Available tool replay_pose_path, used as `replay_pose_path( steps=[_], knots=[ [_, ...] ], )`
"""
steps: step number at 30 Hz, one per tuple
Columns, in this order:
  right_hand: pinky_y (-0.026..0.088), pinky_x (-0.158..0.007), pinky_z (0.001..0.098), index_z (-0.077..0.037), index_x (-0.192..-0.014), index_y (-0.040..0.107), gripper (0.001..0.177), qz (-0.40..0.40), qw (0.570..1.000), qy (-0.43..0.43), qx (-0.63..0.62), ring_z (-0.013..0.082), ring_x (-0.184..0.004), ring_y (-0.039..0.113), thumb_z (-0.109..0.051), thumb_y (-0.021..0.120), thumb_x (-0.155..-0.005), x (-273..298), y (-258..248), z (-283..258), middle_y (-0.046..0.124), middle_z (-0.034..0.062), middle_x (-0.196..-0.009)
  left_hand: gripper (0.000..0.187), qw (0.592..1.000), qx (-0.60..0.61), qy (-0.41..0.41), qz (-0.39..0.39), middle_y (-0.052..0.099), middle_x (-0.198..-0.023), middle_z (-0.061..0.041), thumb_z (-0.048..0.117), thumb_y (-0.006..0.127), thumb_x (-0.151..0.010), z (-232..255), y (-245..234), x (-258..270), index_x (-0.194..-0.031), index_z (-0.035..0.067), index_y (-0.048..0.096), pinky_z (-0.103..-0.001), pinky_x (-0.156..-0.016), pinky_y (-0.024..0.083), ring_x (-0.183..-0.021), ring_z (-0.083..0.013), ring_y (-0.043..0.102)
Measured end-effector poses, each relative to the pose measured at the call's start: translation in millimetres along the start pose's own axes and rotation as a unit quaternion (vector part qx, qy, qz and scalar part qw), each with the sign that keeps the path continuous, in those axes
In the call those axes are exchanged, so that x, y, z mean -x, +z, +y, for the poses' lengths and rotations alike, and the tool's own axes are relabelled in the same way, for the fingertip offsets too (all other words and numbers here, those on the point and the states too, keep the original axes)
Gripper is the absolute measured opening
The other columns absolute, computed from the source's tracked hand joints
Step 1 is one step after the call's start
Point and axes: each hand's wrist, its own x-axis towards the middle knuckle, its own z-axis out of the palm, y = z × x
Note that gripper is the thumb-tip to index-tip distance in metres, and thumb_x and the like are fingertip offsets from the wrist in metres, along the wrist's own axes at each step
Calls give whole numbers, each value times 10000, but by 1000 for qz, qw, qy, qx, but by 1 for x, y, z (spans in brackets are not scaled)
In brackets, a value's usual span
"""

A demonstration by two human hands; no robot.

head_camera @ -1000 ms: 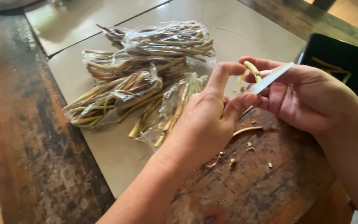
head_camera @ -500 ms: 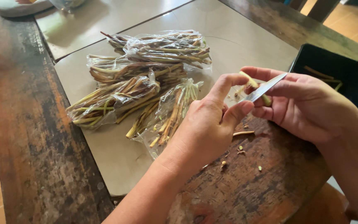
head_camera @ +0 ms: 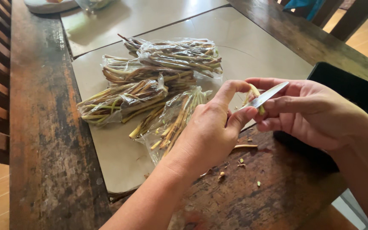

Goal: The person uses a small knife to peel the outer skin off long, thin, greenish-brown vegetable stalks. The peeled stalks are placed into a black tray on the right, while the discarded peels accumulate on the wooden table.

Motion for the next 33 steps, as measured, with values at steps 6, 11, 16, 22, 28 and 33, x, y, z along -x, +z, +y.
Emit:
replay_pose_path(
  steps=[6, 11, 16, 22, 28, 33],
  knots=[
    [574, -914, 437, 135, -1501, 427, 625, -31, 999, -20, -39, 280, -1052, 706, -139, 673, -996, -8, -7, 2, 699, 225, -1189, 353, 1000, 3, 2, -17, 506, -553, -46, 261, 660, -975, 0, 0, -5, -1312, 207, 568, -358, -534, 468, -526, -155, 493],
    [572, -940, 432, 118, -1546, 401, 660, -28, 996, -26, -85, 301, -1048, 714, -142, 652, -994, -14, -13, 7, 690, 209, -1225, 353, 999, 26, 6, -36, 490, -580, -39, 254, 663, -983, 2, -1, -6, -1322, 214, 572, -351, -537, 459, -554, -145, 462],
    [566, -960, 418, 93, -1617, 394, 679, -7, 995, -43, -94, 270, -1062, 703, -114, 641, -1020, -20, -18, 15, 679, 191, -1200, 370, 999, 2, -14, -36, 495, -566, -64, 278, 660, -976, 2, -3, -14, -1330, 228, 564, -361, -546, 472, -547, -167, 481],
    [561, -939, 407, 111, -1577, 406, 649, 9, 997, -33, -74, 250, -1034, 694, -99, 601, -995, -25, -14, 26, 687, 171, -1190, 401, 999, -27, -9, -31, 562, -598, -80, 281, 663, -969, -9, -7, -16, -1359, 252, 578, -365, -591, 519, -559, -186, 579],
    [570, -934, 400, 101, -1567, 440, 646, 24, 998, -48, -29, 244, -1004, 699, -53, 593, -959, -26, -3, 30, 696, 178, -1121, 319, 998, -42, 52, 6, 754, -875, -145, 231, 634, -1007, -17, -6, -10, -1326, 216, 623, -348, -692, 569, -775, -187, 719],
    [588, -854, 396, 144, -1543, 451, 603, 8, 998, -50, -40, 239, -949, 689, -30, 617, -990, -27, 2, 38, 702, 199, -1151, 308, 999, -14, 31, 28, 809, -954, -127, 189, 631, -964, -22, -11, -9, -1269, 182, 674, -355, -713, 591, -783, -200, 773]
  ],
)
